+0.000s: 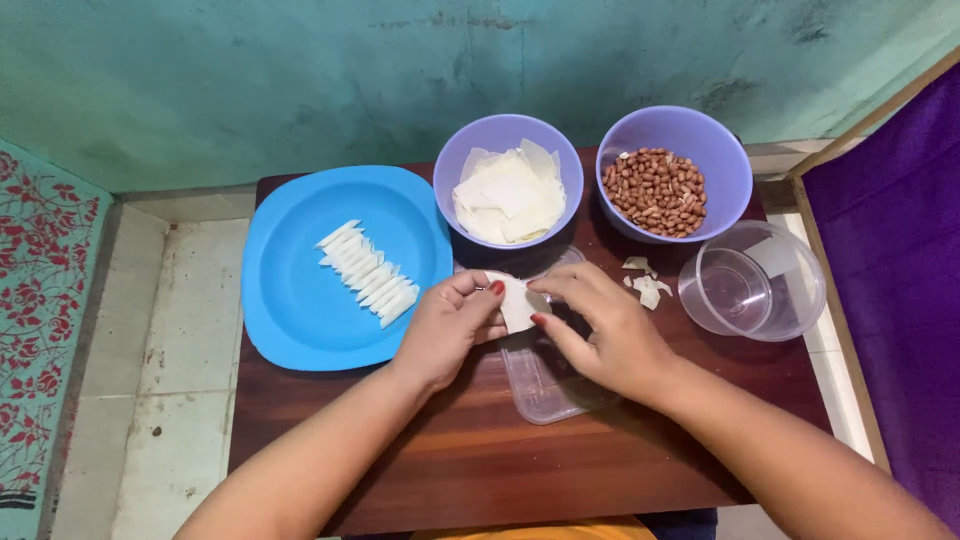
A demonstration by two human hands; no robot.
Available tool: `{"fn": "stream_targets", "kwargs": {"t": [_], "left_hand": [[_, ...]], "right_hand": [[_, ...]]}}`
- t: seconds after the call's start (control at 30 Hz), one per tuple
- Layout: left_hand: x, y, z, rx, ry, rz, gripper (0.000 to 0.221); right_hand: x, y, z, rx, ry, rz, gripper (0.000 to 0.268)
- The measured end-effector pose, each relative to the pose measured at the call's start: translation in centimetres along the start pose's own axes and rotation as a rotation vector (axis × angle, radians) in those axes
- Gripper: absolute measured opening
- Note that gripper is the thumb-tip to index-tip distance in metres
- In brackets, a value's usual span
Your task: Manually assembling peanut rolls by placing a peanut on a small wrapper and rolling it up.
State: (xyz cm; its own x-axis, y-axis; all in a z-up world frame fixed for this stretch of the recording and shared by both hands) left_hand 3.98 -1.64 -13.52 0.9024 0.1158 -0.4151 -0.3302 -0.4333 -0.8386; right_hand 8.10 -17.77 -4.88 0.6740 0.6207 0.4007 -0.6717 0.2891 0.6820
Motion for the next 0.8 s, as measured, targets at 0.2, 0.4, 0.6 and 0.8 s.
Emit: {"fn": "stream_targets", "kwargs": {"t": [0.2, 0.4, 0.6, 0.8], "left_hand": [[-1.6, -0.5, -1.2, 0.017, -0.033, -0.092, 0.017], [-2.3, 0.4, -1.5, 0.103, 0.072, -0.346, 0.038], [-2.0, 3.0, -2.0, -0.042, 0.042, -0.159, 0.032], [-1.4, 2.1, -1.1, -0.071, 0.016, -0.199, 0.045]], "right_hand": [[-1.0, -3.6, -2.0, 0.229, -0.003, -0.08, 0.032], [-1.0, -4.5, -1.4, 0.363, -0.085, -0.145, 0.012], [-1.0, -3.5, -0.2, 0.144, -0.224, -0.023, 0.016], [-0.7, -1.7, -0.8, 0.112, -0.157, 0.072, 0.011]]}}
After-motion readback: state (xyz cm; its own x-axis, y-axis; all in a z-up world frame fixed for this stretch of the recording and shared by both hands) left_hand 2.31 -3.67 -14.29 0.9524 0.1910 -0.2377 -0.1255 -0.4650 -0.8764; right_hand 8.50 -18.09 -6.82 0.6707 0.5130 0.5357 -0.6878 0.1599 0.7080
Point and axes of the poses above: each hand's wrist, its own x-axis towards the middle knuckle, its own z-axis out of the back of the hand, y = z × x, the point moved 7 cm from there along x, towards the middle knuckle, and after that the axes turned 1 degree about z, right-handed, at the moved point
